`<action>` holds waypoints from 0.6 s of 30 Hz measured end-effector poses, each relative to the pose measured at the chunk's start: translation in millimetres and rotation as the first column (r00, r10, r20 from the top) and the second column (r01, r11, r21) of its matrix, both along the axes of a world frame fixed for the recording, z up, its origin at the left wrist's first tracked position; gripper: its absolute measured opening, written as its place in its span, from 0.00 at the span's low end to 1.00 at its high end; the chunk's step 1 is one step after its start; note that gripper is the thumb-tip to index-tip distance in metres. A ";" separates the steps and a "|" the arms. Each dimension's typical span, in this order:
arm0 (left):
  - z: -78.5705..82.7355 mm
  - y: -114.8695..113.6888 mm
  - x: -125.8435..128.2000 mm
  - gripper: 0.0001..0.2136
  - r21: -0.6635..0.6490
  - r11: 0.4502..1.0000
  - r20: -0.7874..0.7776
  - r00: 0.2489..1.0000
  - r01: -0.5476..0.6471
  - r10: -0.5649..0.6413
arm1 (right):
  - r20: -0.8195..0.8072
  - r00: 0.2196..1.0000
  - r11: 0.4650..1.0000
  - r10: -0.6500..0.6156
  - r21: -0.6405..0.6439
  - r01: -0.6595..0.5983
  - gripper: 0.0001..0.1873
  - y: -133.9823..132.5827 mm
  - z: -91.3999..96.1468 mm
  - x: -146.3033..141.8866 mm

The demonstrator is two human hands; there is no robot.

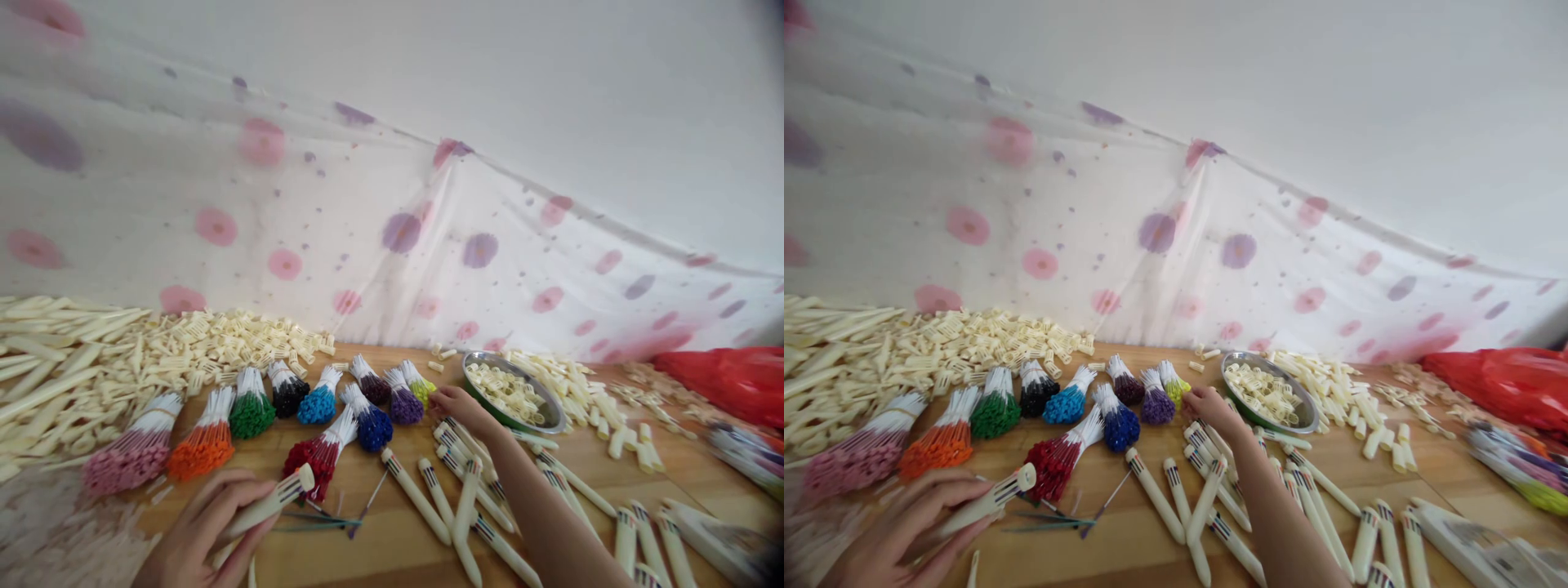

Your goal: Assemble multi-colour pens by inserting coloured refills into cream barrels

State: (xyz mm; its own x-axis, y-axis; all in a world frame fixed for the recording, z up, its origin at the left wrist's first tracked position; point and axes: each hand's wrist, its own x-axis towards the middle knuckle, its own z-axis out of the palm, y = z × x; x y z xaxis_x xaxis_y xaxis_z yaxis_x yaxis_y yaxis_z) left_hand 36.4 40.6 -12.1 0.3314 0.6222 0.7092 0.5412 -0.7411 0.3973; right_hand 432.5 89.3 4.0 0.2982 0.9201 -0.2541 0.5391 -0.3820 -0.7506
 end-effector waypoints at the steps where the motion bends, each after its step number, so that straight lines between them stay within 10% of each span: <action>1: 2.3 0.5 -0.2 0.07 0.002 1.000 -0.005 1.000 0.008 -0.008 | -0.020 1.000 1.000 0.003 0.028 -0.003 0.14 -4.9 2.2 -0.4; 8: 24.0 1.4 0.0 0.08 0.027 0.999 0.023 1.000 0.020 -0.021 | -0.227 0.960 0.971 0.166 0.205 -0.120 0.15 -72.9 49.5 -39.1; 14: 31.9 -2.3 0.0 0.07 -0.004 0.998 0.037 0.998 0.056 -0.056 | -0.609 0.637 0.875 0.472 0.239 -0.420 0.16 -102.4 62.0 -109.9; 18: 29.4 -4.6 -1.0 0.04 -0.039 0.992 0.023 0.993 0.118 -0.117 | -0.656 0.564 0.844 0.502 0.231 -0.484 0.14 -95.7 52.3 -128.6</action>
State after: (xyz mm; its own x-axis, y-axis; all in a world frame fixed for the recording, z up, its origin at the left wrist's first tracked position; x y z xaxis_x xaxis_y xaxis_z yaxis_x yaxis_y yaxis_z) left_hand 35.4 35.9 17.2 0.3898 0.6083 0.6914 0.4428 -0.7821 0.4384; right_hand 303.9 -6.3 56.3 -0.4469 0.8790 -0.1661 -0.0138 -0.1925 -0.9812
